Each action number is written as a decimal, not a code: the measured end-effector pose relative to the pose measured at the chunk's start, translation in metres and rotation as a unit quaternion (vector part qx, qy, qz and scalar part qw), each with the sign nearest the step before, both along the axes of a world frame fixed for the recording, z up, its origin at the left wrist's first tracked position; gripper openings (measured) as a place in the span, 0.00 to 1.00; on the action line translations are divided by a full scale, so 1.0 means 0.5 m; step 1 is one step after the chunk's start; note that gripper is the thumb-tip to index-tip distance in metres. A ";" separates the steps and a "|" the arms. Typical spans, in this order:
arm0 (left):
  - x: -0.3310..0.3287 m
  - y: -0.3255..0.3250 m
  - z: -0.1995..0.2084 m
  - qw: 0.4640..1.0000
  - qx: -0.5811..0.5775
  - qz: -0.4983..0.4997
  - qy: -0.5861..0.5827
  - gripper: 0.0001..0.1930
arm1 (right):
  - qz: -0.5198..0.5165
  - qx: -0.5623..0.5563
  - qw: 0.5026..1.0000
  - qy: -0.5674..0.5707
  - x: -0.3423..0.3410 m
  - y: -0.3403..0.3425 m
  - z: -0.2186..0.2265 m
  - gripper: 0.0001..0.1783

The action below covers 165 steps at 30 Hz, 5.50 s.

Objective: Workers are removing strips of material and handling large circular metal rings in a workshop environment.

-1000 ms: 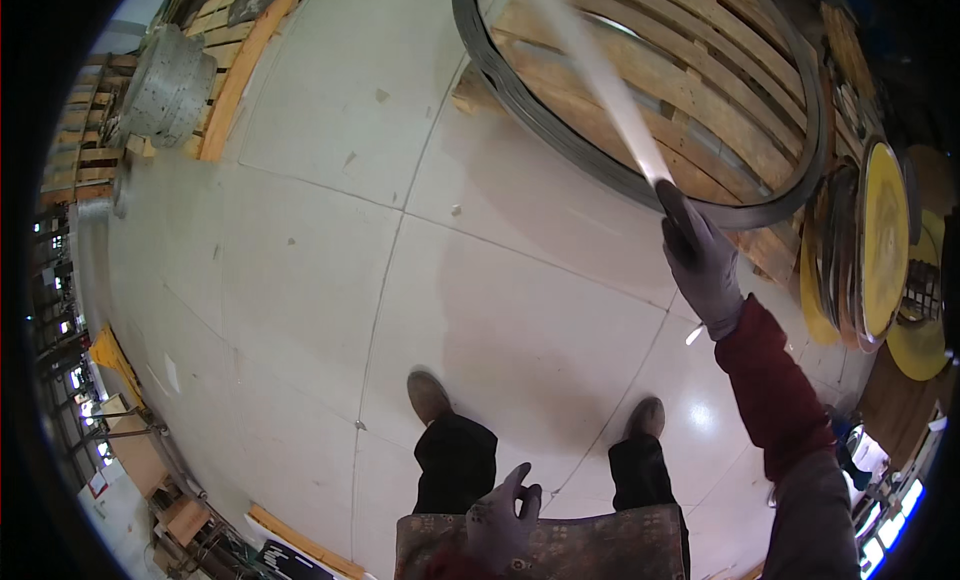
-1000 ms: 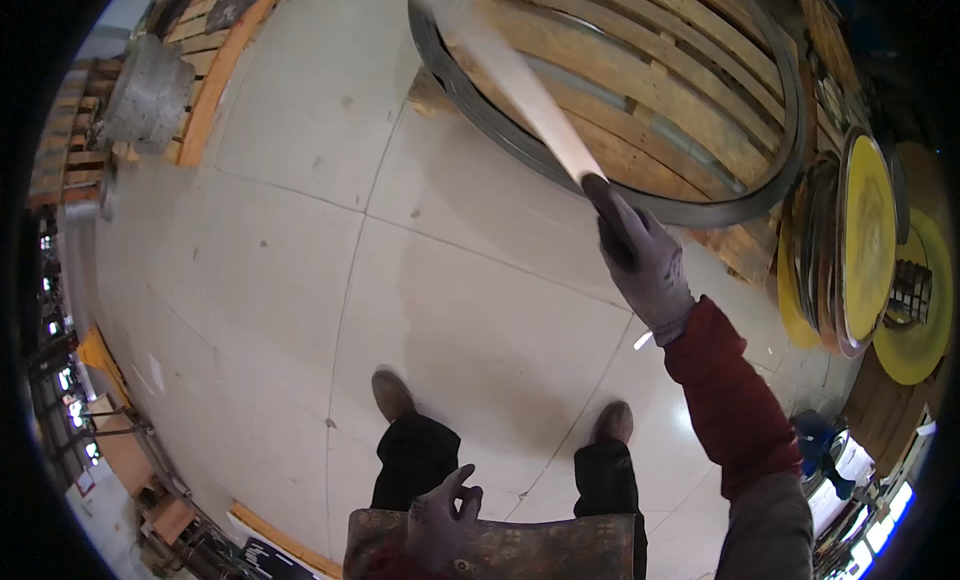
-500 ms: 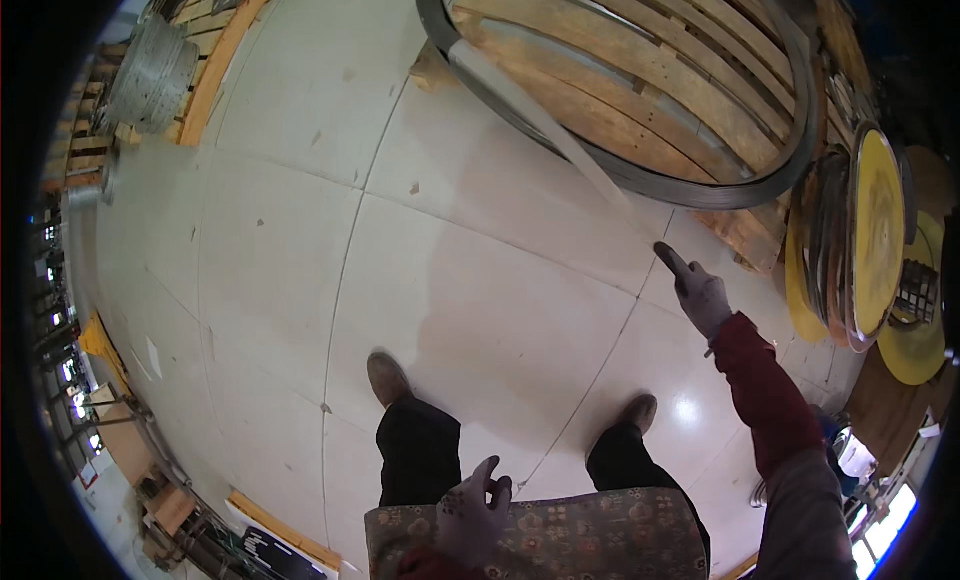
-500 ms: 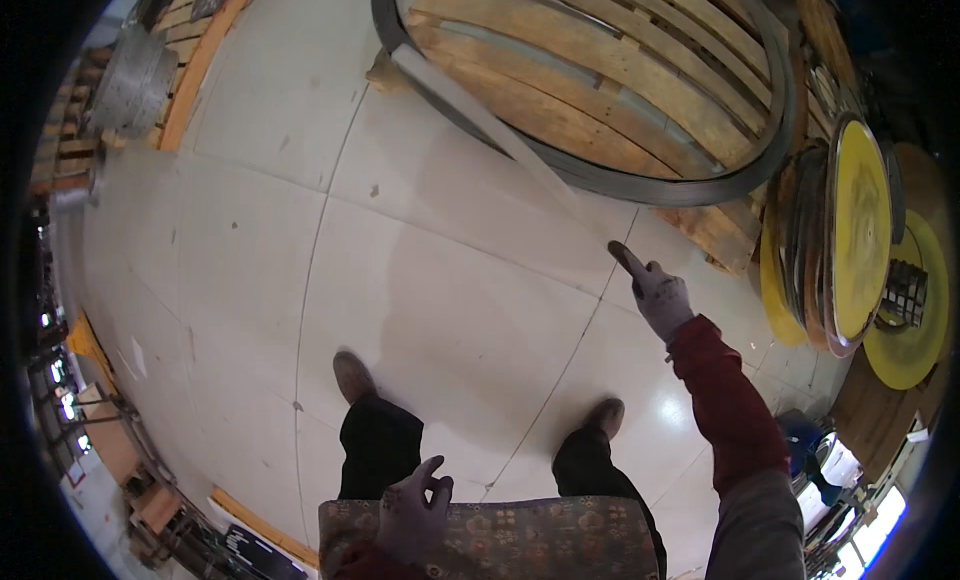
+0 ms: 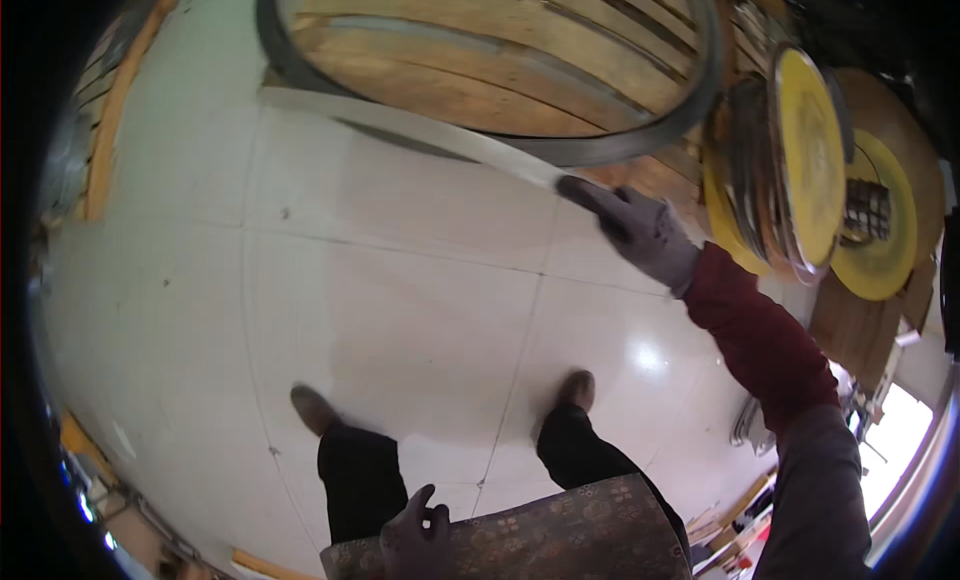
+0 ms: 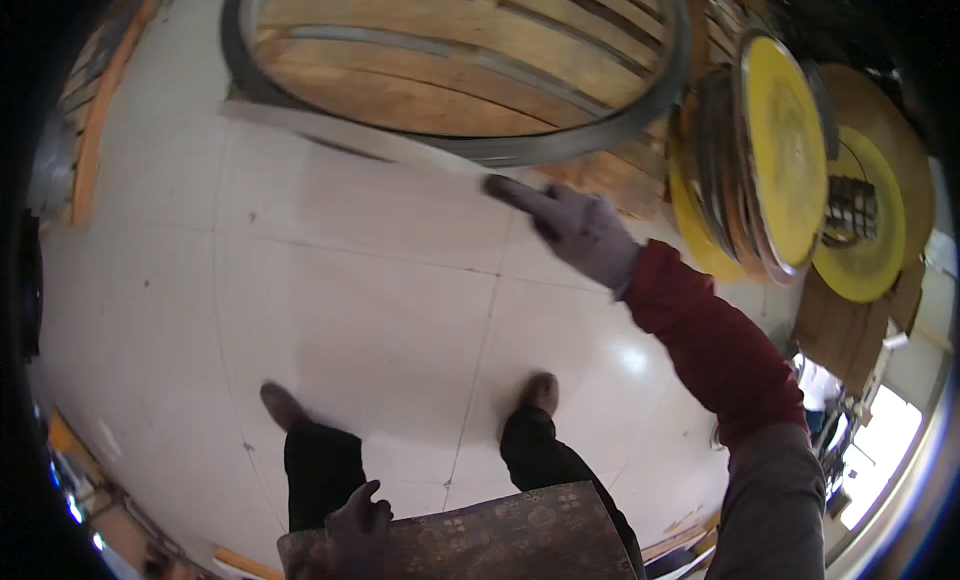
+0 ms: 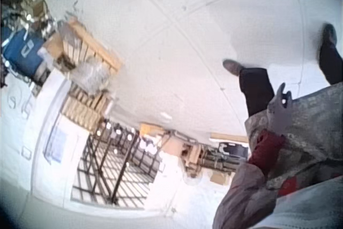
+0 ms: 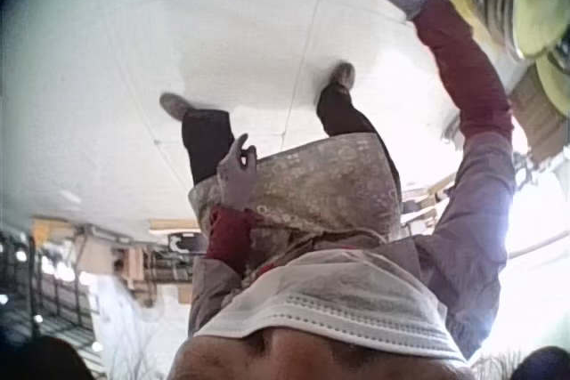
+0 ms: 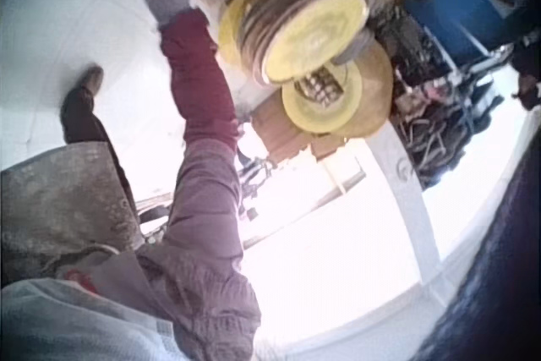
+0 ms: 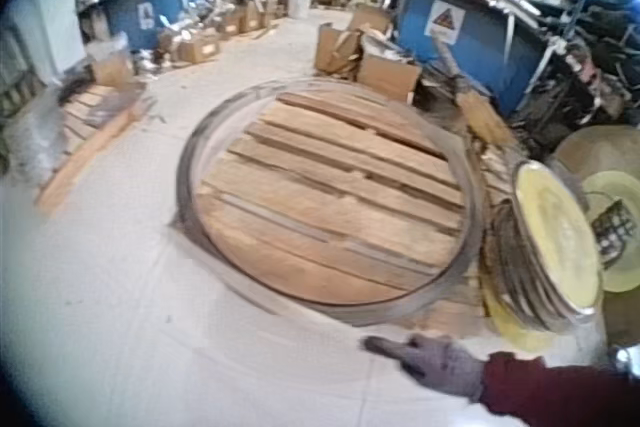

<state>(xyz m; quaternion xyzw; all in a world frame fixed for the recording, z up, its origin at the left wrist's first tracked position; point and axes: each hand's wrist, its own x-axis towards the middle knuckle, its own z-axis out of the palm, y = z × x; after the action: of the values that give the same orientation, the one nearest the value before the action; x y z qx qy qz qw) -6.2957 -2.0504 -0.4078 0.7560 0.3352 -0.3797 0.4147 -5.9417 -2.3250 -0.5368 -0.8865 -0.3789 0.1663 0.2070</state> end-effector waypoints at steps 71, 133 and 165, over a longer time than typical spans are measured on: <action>1.273 1.472 -0.003 0.798 -0.157 -0.569 -0.120 0.26 | -0.635 0.021 0.759 -0.145 0.562 1.354 -0.061 0.26; 2.398 1.380 -0.048 0.542 -0.106 -0.830 0.072 0.26 | -0.879 0.094 0.465 -0.059 1.238 1.479 -0.046 0.32; 2.396 1.382 -0.040 0.614 -0.114 -0.774 0.105 0.26 | -0.860 -0.042 0.490 0.135 1.030 1.537 -0.078 0.29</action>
<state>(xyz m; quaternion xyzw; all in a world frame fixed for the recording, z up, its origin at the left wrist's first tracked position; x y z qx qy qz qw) -5.0975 -1.3594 -0.4276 0.6366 -0.3794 -0.6713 0.0113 -5.4267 -1.5566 -0.5760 -0.7465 0.6121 0.0391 0.2580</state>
